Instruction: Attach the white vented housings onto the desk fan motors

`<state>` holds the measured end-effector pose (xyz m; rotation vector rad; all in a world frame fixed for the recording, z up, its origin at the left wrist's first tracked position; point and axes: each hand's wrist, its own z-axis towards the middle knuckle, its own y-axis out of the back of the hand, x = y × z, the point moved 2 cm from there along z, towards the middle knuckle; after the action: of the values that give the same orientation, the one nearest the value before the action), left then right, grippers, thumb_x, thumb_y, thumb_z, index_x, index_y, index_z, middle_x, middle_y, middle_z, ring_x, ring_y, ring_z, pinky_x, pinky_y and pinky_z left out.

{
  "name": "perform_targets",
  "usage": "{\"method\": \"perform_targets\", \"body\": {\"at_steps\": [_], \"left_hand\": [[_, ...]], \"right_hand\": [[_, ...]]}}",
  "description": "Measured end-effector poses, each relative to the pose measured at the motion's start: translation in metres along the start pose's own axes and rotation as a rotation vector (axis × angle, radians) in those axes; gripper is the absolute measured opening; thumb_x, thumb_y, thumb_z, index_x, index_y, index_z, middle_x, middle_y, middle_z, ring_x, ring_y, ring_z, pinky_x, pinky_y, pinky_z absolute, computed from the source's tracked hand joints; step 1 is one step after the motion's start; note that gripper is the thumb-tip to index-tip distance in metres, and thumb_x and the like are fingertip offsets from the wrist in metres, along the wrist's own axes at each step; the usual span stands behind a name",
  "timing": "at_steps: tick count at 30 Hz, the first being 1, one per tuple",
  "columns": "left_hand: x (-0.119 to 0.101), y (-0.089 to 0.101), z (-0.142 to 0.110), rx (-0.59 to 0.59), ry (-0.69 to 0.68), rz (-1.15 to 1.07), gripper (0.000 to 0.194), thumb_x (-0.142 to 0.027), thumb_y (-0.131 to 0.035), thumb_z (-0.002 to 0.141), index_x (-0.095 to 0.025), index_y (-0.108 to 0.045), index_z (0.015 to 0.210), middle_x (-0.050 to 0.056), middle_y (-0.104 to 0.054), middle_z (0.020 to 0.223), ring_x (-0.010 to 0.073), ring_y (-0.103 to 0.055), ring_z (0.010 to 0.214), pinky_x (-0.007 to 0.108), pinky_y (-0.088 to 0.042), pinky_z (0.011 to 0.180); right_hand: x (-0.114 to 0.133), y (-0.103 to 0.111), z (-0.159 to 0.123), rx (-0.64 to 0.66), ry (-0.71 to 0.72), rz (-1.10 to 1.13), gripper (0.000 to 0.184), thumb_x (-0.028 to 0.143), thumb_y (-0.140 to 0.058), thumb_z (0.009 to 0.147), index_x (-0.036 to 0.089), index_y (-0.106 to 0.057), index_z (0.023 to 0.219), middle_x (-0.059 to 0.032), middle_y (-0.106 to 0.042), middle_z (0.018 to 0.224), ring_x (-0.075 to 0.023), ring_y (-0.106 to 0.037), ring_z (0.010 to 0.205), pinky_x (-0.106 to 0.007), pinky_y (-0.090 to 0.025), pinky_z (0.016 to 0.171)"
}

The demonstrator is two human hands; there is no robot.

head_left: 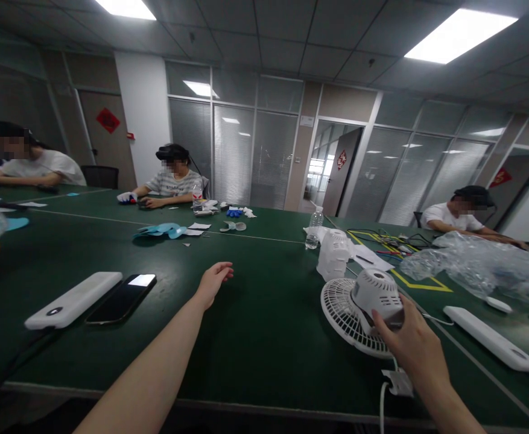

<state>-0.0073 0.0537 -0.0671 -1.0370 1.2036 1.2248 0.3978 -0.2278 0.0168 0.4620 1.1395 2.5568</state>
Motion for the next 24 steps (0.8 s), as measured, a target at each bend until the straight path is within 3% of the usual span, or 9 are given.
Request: {"method": "perform_targets", "body": {"at_steps": [6,14,24], "left_hand": [[0.006,0.000,0.006,0.007,-0.008,-0.003,0.035,-0.035,-0.056,0.082,-0.016,-0.061,0.111,0.010,-0.067,0.106,0.0211,-0.064,0.092,0.033,-0.049,0.077],[0.008,0.000,0.008,0.023,-0.017,0.000,0.037,-0.038,-0.056,0.081,-0.016,-0.061,0.111,0.010,-0.067,0.106,0.0204,-0.064,0.091,0.032,-0.048,0.077],[0.010,-0.001,0.011,0.056,-0.026,-0.007,0.036,-0.036,-0.056,0.081,-0.017,-0.062,0.111,0.009,-0.067,0.103,0.0208,-0.064,0.091,0.032,-0.047,0.077]], "right_hand": [[0.000,0.004,0.007,-0.049,0.027,-0.076,0.066,0.059,-0.046,0.082,0.012,-0.043,0.128,-0.0159,-0.064,0.111,-0.0325,-0.066,0.089,-0.041,-0.051,0.074],[0.006,-0.002,0.005,-0.089,0.071,-0.021,0.068,0.058,-0.048,0.081,0.015,-0.040,0.133,-0.0140,-0.062,0.113,-0.0286,-0.065,0.086,-0.037,-0.053,0.063],[-0.006,-0.010,0.010,-0.138,0.101,0.115,0.075,0.064,-0.044,0.080,0.013,-0.040,0.135,-0.0168,-0.059,0.115,-0.0301,-0.064,0.087,-0.040,-0.053,0.071]]}}
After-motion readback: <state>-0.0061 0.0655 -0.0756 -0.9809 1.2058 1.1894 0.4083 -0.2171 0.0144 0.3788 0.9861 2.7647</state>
